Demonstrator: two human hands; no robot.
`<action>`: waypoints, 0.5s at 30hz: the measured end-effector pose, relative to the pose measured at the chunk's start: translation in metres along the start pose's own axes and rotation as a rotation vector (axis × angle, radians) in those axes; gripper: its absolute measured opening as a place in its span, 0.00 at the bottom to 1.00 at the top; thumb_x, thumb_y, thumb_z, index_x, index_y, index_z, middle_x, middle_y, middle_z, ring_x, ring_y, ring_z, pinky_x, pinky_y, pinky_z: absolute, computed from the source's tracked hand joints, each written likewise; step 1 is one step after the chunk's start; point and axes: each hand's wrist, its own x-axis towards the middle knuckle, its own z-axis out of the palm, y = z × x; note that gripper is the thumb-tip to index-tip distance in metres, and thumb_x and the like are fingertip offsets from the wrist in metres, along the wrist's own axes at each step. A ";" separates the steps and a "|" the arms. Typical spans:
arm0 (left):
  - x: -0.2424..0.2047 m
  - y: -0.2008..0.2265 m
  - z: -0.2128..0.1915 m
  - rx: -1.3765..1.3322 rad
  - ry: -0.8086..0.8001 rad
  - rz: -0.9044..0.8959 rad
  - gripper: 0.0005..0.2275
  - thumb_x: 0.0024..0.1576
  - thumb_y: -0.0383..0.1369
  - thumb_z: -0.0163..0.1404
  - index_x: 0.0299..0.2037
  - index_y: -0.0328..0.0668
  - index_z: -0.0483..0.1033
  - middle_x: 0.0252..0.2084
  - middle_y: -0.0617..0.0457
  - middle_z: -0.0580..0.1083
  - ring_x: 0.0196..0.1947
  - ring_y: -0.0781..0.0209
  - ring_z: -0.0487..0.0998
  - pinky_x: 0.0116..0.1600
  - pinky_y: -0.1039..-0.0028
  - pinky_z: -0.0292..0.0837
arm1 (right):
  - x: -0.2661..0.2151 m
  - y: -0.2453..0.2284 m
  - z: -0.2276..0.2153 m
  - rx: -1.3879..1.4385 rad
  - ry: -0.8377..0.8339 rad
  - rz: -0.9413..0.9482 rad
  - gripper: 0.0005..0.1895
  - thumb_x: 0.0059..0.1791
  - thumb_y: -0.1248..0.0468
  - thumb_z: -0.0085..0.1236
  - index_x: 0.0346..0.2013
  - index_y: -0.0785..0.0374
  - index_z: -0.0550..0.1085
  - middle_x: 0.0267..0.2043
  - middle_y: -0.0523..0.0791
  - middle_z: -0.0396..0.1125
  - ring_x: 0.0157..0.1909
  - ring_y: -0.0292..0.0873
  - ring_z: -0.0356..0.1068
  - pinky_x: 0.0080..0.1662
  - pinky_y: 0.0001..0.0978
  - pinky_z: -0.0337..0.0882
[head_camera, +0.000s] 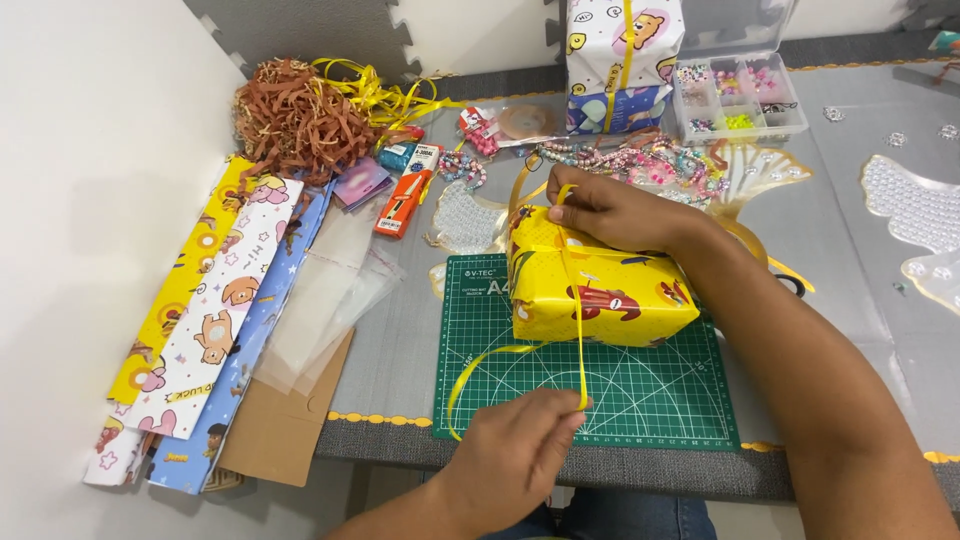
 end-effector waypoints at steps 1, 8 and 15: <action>0.003 0.009 -0.001 0.001 0.002 0.000 0.12 0.78 0.32 0.48 0.62 0.28 0.77 0.52 0.37 0.84 0.49 0.40 0.90 0.52 0.56 0.90 | 0.001 0.000 0.000 -0.002 -0.001 -0.001 0.13 0.64 0.47 0.45 0.58 0.47 0.64 0.57 0.49 0.82 0.45 0.48 0.85 0.40 0.35 0.80; 0.000 0.053 -0.005 0.820 0.163 0.108 0.08 0.76 0.36 0.59 0.47 0.41 0.85 0.31 0.57 0.78 0.28 0.69 0.80 0.26 0.80 0.75 | -0.002 -0.008 0.004 -0.051 -0.005 0.033 0.16 0.63 0.45 0.45 0.61 0.46 0.65 0.58 0.47 0.80 0.49 0.46 0.85 0.44 0.35 0.81; -0.002 0.071 -0.024 0.899 0.195 0.087 0.05 0.70 0.32 0.68 0.46 0.40 0.88 0.36 0.53 0.79 0.34 0.64 0.83 0.40 0.74 0.86 | 0.002 -0.005 0.006 -0.115 0.015 -0.001 0.15 0.64 0.45 0.44 0.59 0.47 0.64 0.56 0.47 0.79 0.47 0.46 0.82 0.44 0.37 0.78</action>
